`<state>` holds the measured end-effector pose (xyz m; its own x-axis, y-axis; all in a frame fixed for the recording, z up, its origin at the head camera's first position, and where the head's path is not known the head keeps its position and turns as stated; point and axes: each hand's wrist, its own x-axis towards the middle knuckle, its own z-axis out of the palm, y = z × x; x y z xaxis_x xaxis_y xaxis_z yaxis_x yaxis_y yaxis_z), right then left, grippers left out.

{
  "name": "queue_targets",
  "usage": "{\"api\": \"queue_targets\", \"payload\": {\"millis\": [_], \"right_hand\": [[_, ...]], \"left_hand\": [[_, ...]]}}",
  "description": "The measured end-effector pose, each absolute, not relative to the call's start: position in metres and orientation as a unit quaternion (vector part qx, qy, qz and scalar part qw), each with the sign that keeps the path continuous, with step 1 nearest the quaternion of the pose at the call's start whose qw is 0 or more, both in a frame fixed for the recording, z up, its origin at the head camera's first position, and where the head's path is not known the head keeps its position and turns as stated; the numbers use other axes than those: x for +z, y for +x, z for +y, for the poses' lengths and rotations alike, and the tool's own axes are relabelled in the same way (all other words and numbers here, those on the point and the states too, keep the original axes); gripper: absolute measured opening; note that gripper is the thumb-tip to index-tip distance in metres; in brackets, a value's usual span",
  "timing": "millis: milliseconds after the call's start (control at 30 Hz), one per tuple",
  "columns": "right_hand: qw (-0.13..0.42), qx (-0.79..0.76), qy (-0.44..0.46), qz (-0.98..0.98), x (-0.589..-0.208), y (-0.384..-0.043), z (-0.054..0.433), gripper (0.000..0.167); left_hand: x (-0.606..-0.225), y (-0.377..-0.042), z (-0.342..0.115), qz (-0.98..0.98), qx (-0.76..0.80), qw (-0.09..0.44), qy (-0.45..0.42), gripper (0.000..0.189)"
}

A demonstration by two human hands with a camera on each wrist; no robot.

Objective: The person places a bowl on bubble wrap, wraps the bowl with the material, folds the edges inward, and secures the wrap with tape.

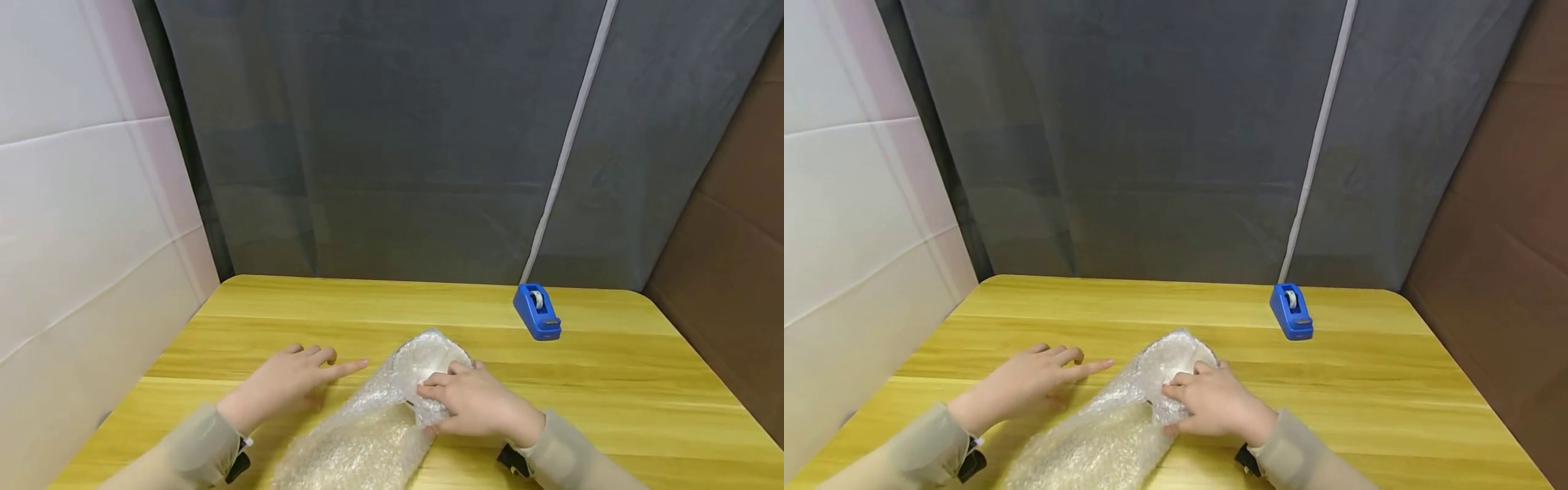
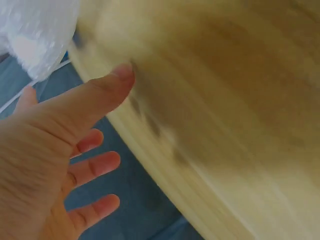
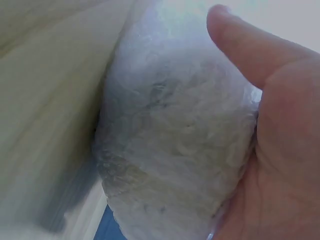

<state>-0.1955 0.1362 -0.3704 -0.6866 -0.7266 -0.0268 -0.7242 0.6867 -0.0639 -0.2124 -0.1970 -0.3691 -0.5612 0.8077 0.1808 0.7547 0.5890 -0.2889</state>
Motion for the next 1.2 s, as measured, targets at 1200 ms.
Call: {"api": "queue_targets", "payload": {"millis": [1200], "right_hand": [[-0.005, -0.001, -0.379, 0.925, -0.375, -0.202, 0.123, 0.057]], "left_hand": [[-0.37, -0.203, -0.118, -0.751, 0.01, 0.282, -0.598, 0.075]]}}
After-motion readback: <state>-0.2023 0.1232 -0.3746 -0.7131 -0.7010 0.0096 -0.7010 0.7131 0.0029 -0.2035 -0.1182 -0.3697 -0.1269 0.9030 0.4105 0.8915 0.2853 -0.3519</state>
